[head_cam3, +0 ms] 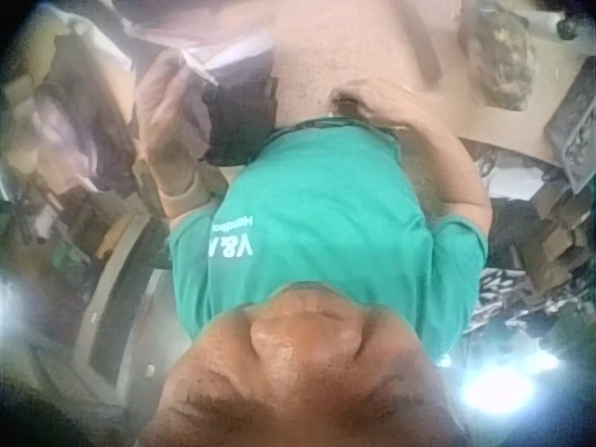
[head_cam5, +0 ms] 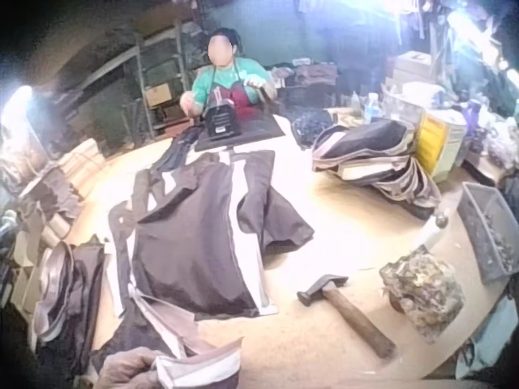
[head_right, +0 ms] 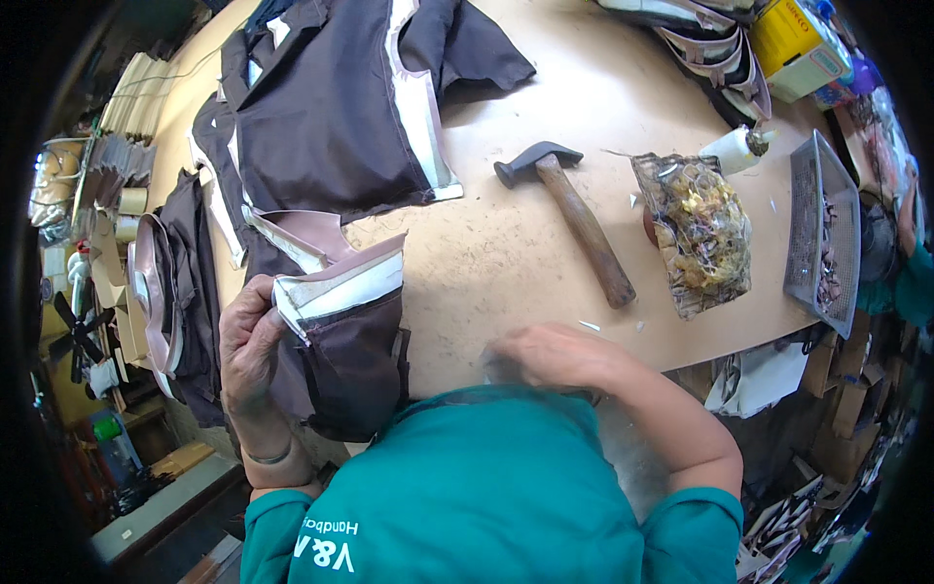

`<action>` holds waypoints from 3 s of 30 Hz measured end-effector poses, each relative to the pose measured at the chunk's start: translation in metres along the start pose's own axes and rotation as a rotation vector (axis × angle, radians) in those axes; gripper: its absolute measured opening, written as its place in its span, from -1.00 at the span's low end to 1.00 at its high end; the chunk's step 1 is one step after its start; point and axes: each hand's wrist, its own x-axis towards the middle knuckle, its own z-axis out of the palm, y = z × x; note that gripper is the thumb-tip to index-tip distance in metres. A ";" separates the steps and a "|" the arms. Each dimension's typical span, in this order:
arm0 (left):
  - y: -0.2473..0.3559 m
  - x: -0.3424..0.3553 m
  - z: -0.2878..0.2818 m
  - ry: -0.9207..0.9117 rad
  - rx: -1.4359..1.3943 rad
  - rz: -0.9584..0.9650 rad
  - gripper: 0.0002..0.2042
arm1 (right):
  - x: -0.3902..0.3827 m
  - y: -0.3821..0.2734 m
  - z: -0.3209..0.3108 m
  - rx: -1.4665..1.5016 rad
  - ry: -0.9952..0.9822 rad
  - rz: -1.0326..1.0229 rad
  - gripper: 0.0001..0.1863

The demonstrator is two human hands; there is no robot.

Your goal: The person is sewing a dark-colored handbag with a light-colored lining. They use a hammer to flatten the seams and a small knife to trim excess material. The person repeatedly folds the edges of the bag and uses a needle and thread to stitch the lining to the exterior fabric.

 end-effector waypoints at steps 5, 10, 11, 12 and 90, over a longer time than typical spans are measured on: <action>0.008 0.003 0.030 0.011 -0.094 -0.120 -0.74 | 0.003 0.003 -0.015 -0.276 0.488 0.229 -0.68; -0.003 0.010 0.037 -0.150 -0.094 0.217 -0.77 | 0.006 -0.023 -0.035 -0.505 0.872 -0.103 -0.71; -0.003 0.010 0.039 -0.156 -0.057 0.243 -0.77 | 0.003 -0.034 -0.041 -0.251 0.812 -0.187 -0.72; -0.003 0.010 0.040 -0.161 -0.021 0.268 -0.78 | 0.001 -0.047 -0.046 0.001 0.743 -0.268 -0.73; -0.006 0.022 0.041 -0.225 0.272 0.218 -0.79 | 0.025 -0.083 -0.050 0.820 0.593 -0.364 -0.79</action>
